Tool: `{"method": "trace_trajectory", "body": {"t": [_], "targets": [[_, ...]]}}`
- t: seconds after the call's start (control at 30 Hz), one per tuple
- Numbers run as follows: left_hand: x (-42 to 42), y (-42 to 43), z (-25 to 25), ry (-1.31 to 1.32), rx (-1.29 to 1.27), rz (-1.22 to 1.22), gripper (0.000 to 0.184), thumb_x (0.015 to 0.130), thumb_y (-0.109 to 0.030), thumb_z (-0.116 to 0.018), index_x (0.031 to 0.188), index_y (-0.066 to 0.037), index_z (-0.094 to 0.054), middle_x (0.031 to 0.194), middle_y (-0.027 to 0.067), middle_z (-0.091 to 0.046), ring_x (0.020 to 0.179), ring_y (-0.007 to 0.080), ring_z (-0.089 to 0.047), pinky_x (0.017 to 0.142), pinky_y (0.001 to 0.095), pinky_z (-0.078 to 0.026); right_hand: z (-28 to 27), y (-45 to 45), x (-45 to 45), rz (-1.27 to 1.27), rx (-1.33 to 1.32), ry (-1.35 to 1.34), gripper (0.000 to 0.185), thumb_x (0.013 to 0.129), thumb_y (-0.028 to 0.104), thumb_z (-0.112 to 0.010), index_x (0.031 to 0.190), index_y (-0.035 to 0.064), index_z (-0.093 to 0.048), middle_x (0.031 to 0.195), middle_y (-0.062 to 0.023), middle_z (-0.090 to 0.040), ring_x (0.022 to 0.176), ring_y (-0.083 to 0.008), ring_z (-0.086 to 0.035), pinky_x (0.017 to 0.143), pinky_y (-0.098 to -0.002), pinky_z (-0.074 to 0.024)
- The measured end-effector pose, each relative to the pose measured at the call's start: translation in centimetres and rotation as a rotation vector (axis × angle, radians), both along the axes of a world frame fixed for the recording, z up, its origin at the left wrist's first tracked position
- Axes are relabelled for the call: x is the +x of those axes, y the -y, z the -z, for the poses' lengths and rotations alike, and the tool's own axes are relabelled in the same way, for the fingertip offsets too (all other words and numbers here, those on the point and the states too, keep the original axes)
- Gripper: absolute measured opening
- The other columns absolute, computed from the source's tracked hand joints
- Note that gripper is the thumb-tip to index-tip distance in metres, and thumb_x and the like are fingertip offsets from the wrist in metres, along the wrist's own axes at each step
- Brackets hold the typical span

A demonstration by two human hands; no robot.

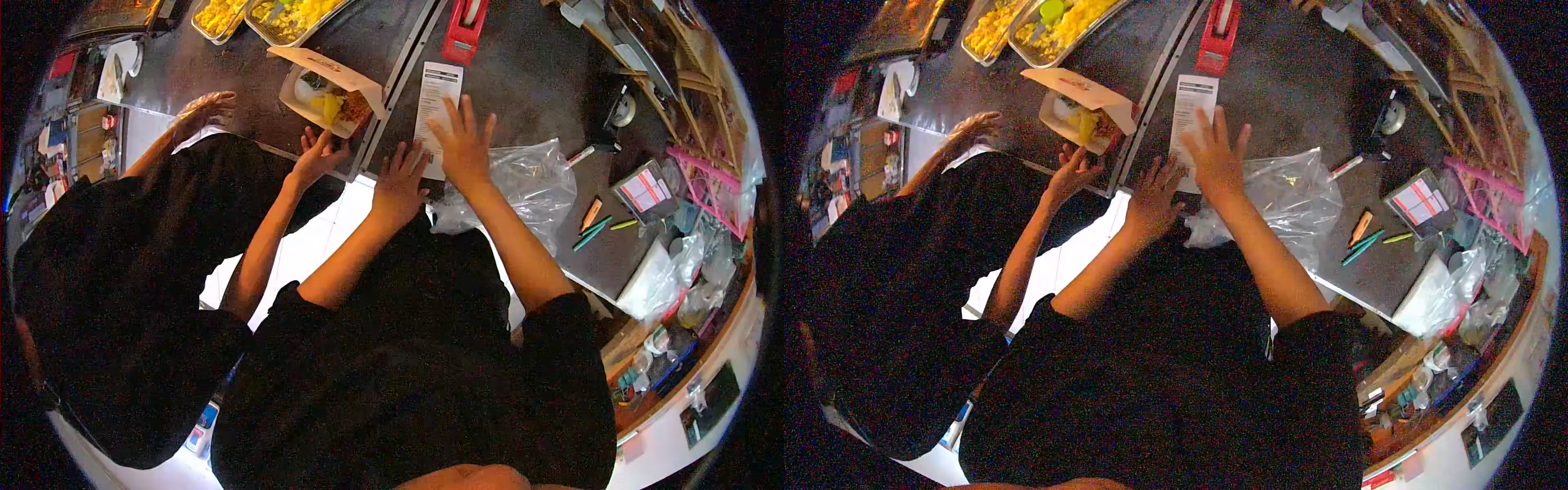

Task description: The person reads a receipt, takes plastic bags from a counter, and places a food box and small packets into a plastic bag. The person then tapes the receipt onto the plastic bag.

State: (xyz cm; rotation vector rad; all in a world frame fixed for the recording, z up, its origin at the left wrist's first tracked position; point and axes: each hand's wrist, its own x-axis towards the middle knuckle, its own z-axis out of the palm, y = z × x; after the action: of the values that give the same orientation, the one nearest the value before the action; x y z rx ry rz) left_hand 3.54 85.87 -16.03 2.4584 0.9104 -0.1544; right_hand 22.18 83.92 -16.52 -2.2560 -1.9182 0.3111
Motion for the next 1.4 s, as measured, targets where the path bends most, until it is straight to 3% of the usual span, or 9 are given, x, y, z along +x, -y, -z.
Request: {"method": "trace_trajectory", "body": {"t": [0.73, 0.83, 0.9, 0.97, 1.07, 1.13, 1.2, 1.3, 1.4], "targets": [[0.1, -0.3, -1.1, -0.024, 0.005, 0.076, 0.086, 0.079, -0.028, -0.077, 0.152, -0.009, -0.038, 0.163, 0.0159, -0.024, 0.15, 0.0423, -0.02, 0.117, 0.0567, -0.029, -1.1, -0.3, 0.7, -0.033, 0.013, 0.121, 0.042, 0.086, 0.007, -0.063, 0.123, 0.0275, -0.069, 0.165, 0.0013, -0.024, 0.155, -0.0322, -0.01, 0.114, -0.0764, -0.0091], [-0.1, -1.0, -2.2, 0.089, 0.034, 0.034, 0.077, 0.079, -0.018, -0.077, 0.148, -0.012, -0.045, 0.16, 0.0163, -0.03, 0.144, 0.0402, -0.034, 0.114, 0.0531, -0.035, -3.1, -0.4, 0.9, 0.209, -0.01, 0.044, 0.048, 0.085, 0.002, -0.061, 0.127, 0.0229, -0.065, 0.16, -0.0055, -0.033, 0.153, -0.035, -0.017, 0.113, -0.0756, -0.0128], [-0.4, -3.5, -5.3, 0.387, -0.181, -0.044, 0.049, 0.084, -0.012, -0.071, 0.132, -0.013, -0.062, 0.146, 0.0142, -0.048, 0.129, 0.0351, -0.051, 0.105, 0.0494, -0.044, -2.7, 0.5, 0.6, 0.314, 0.001, -0.165, 0.045, 0.088, 0.01, -0.061, 0.132, 0.0171, -0.059, 0.147, -0.0128, -0.048, 0.145, -0.0376, -0.034, 0.115, -0.0649, -0.026], [-0.8, -7.6, -10.2, 0.662, 0.16, -0.094, 0.032, 0.079, -0.003, -0.069, 0.11, -0.009, -0.072, 0.116, 0.0117, -0.068, 0.112, 0.031, -0.062, 0.097, 0.0435, -0.048, -5.4, 1.1, -0.8, 0.386, 0.018, -0.449, 0.044, 0.088, 0.009, -0.061, 0.132, 0.0135, -0.057, 0.142, -0.0155, -0.052, 0.138, -0.0387, -0.042, 0.113, -0.0573, -0.0323], [-2.7, -16.3, -15.5, 0.685, 0.381, -0.342, 0.028, 0.095, -0.016, -0.063, 0.121, -0.005, -0.066, 0.115, 0.0149, -0.067, 0.113, 0.0327, -0.058, 0.102, 0.0437, -0.042, -6.3, 0.4, -5.2, 0.386, 0.253, -0.864, 0.041, 0.093, 0.008, -0.058, 0.134, 0.0049, -0.053, 0.132, -0.0222, -0.058, 0.124, -0.0405, -0.054, 0.106, -0.0432, -0.0434], [-4.5, -23.1, -14.4, 0.495, 0.357, -0.385, 0.031, 0.098, -0.018, -0.058, 0.123, -0.001, -0.065, 0.118, 0.0225, -0.066, 0.105, 0.0381, -0.062, 0.094, 0.0468, -0.047, -7.6, -2.3, -8.0, 0.402, 0.338, -1.08, 0.049, 0.095, 0.013, -0.06, 0.142, 0.004, -0.048, 0.136, -0.021, -0.056, 0.129, -0.0368, -0.053, 0.11, -0.0431, -0.0401], [-5.9, -27.3, -12.6, 0.291, -0.214, -0.619, 0.035, 0.099, -0.025, -0.059, 0.122, 0.001, -0.065, 0.113, 0.0284, -0.066, 0.101, 0.0374, -0.065, 0.087, 0.0462, -0.05, -3.3, -5.6, -12.0, 0.503, 0.511, -1.33, 0.05, 0.101, 0.021, -0.055, 0.145, 0.0016, -0.045, 0.147, -0.0196, -0.048, 0.14, -0.0319, -0.042, 0.12, -0.0441, -0.029], [-9.9, -34.2, -2.5, -0.092, -0.236, -0.236, 0.049, 0.099, -0.042, -0.056, 0.116, 0.003, -0.066, 0.098, 0.0284, -0.068, 0.082, 0.0359, -0.068, 0.074, 0.0431, -0.054, 1.9, -8.5, -16.2, 0.345, 0.301, -0.711, 0.07, 0.102, 0.033, -0.053, 0.156, -0.0008, -0.024, 0.163, -0.0286, -0.012, 0.152, -0.0407, -0.013, 0.125, -0.0472, -0.0099], [-8.9, -30.3, 0.3, 0.02, -0.209, -0.158, 0.046, 0.101, -0.038, -0.056, 0.115, 0.005, -0.065, 0.099, 0.0228, -0.069, 0.082, 0.0298, -0.067, 0.071, 0.0415, -0.054, 8.8, -12.6, -17.7, 0.649, 0.341, -0.856, 0.083, 0.096, 0.043, -0.058, 0.157, 0.0028, -0.018, 0.161, -0.0252, -0.02, 0.149, -0.0421, -0.02, 0.122, -0.0506, -0.0164]]}}
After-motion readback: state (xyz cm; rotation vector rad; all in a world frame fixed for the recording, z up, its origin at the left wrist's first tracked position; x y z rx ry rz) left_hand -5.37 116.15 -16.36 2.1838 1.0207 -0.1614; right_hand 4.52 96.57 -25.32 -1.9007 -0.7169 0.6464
